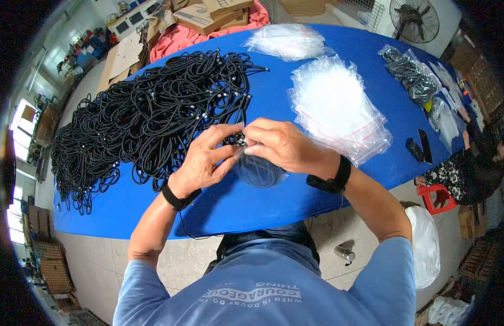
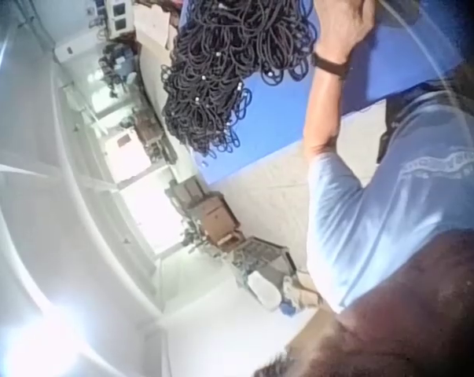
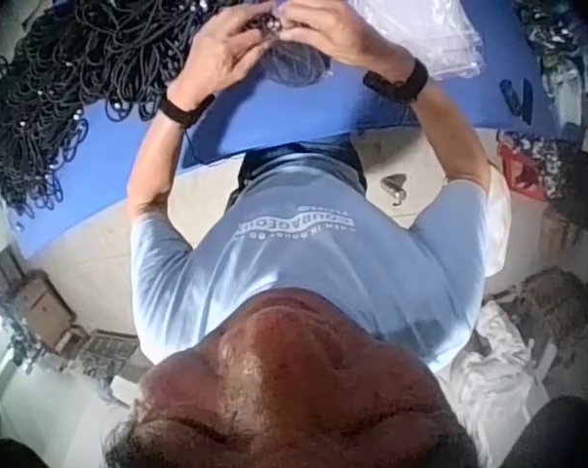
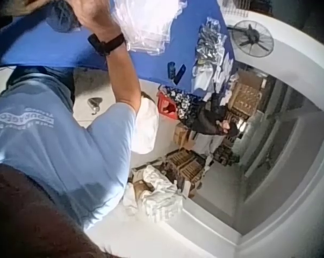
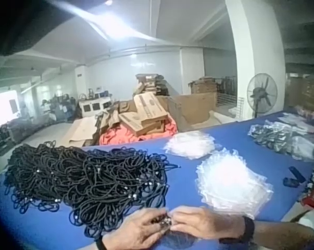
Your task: The person gathers a bundle of black elastic cords, places them into a clear plastic bag, and seals it. They then pick up another bag and repeat the process by collecting more cords from the table and bagging them.
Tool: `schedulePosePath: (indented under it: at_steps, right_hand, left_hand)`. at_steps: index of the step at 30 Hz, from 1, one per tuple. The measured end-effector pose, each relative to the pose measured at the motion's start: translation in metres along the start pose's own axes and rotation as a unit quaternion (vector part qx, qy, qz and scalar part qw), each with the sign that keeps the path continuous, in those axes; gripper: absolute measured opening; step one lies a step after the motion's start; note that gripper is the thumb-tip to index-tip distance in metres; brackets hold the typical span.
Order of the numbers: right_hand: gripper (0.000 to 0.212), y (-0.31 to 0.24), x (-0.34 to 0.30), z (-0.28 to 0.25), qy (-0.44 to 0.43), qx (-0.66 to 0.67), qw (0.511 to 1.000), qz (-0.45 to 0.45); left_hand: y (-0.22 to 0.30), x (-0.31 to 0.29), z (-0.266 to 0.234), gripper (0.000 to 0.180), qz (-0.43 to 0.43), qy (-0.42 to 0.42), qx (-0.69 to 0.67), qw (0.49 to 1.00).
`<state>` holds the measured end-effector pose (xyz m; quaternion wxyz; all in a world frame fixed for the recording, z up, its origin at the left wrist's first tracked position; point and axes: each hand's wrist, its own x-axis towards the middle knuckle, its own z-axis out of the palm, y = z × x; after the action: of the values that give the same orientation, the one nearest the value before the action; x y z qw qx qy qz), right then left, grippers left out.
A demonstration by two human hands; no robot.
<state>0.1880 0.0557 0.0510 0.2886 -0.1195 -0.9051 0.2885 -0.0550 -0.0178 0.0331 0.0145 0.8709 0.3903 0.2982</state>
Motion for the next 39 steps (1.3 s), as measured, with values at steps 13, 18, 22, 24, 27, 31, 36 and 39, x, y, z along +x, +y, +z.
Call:
schedulePosePath:
  at_steps: [13, 18, 22, 24, 27, 31, 36, 39]
  right_hand:
    - [0.010, 0.005, -0.011, -0.030, -0.013, -0.065, 0.997, 0.033]
    - [0.008, -0.011, -0.003, -0.058, 0.002, -0.116, 0.993, -0.017]
    - [0.008, -0.009, -0.004, -0.050, 0.044, -0.121, 0.991, -0.031]
    - [0.008, -0.005, -0.007, -0.042, 0.057, -0.108, 0.992, -0.025]
    - [0.009, -0.005, -0.003, -0.034, 0.008, -0.169, 0.985, 0.011]
    - [0.011, -0.018, 0.002, -0.049, 0.066, -0.215, 0.973, -0.047]
    - [0.012, 0.013, -0.009, -0.029, -0.025, -0.187, 0.981, 0.032]
    - [0.012, -0.017, -0.004, -0.038, 0.038, -0.170, 0.985, 0.001]
  left_hand:
    - [-0.020, -0.007, -0.008, 0.028, -0.160, -0.052, -0.158, 0.973]
    - [0.001, 0.001, -0.037, 0.028, -0.111, 0.039, -0.100, 0.988]
    - [0.000, 0.006, -0.051, 0.023, -0.069, 0.034, 0.018, 0.997]
    - [-0.009, 0.003, -0.046, 0.020, -0.089, -0.008, 0.069, 0.994]
    - [-0.001, -0.005, -0.047, 0.020, -0.093, -0.005, 0.049, 0.994]
    - [0.011, -0.001, -0.061, 0.020, -0.065, 0.036, 0.057, 0.996]
    - [-0.007, -0.015, -0.046, 0.019, -0.120, -0.064, 0.106, 0.985]
    - [0.015, -0.005, -0.071, 0.020, -0.059, 0.020, 0.078, 0.995]
